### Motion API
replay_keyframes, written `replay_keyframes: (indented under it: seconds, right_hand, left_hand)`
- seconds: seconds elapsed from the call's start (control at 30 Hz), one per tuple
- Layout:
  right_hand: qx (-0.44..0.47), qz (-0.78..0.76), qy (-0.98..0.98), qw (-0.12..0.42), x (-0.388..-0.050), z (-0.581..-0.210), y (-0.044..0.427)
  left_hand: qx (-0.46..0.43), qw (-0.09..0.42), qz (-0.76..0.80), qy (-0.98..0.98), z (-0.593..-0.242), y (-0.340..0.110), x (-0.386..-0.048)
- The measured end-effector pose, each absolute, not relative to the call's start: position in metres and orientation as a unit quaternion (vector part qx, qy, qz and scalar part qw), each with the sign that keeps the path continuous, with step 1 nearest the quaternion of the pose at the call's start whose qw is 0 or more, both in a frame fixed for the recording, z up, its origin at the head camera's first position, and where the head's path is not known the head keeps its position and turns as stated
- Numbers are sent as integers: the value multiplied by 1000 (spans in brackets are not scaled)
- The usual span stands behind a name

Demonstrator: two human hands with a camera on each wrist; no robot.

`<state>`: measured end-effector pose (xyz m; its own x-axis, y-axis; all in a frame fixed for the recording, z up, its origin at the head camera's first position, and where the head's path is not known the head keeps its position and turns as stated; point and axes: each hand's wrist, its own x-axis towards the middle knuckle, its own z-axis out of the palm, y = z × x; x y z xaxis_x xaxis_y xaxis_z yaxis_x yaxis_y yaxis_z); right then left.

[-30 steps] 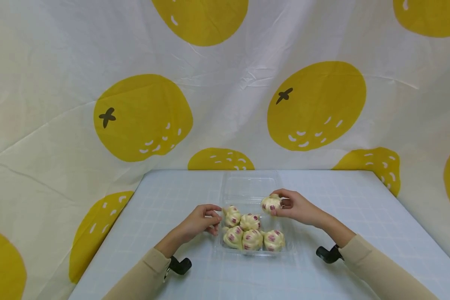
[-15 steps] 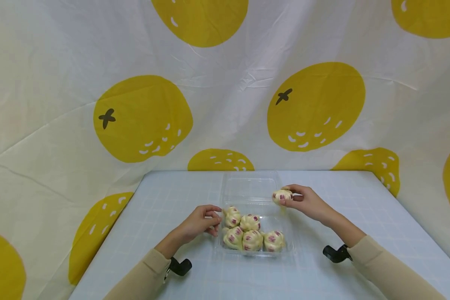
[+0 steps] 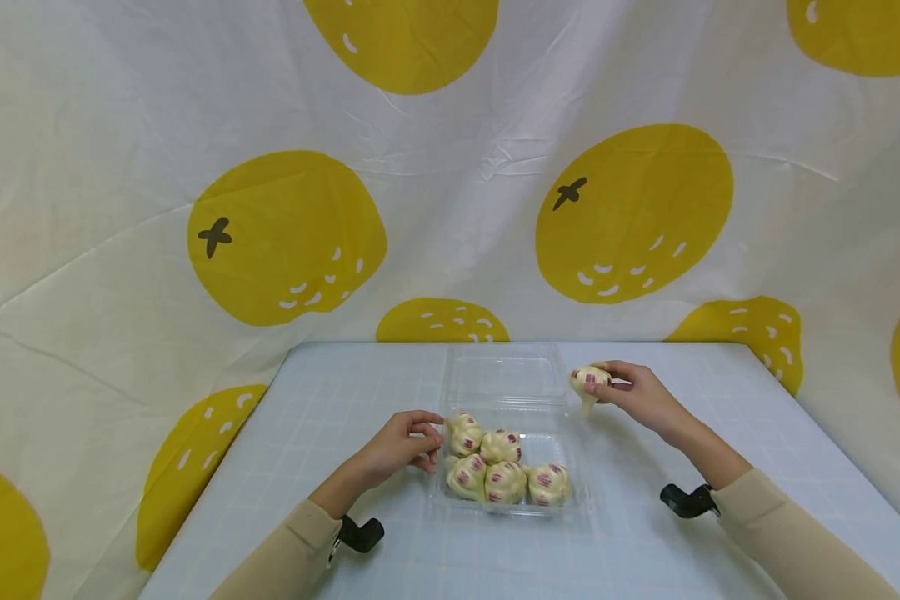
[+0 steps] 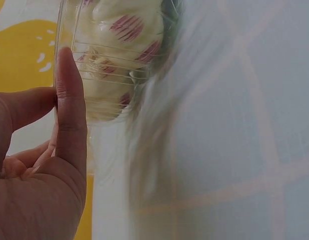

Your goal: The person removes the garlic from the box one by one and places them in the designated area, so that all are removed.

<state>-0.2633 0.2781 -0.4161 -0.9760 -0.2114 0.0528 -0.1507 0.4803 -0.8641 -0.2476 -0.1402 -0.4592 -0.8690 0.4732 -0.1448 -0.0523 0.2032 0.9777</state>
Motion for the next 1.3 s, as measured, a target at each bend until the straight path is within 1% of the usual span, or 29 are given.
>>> replay_keyframes:
  seconds: [0.17,0.43,0.73,1.3]
  right_hand:
    - [-87,-491,867,23,-272,-420,287]
    - [-50,-459,886,33,-285,-430,299]
    - [-28,-449,893,12,-303,-444,307]
    - [23,-417,909,-5,-321,-465,311]
  left_hand:
    - [140,211,616,746,-460,-141,-248]
    - [140,212,615,746,-462,-140,-248]
    - [144,211,622,740,-463,-141,-248]
    - [140,213,619,743,-463,-141,-248]
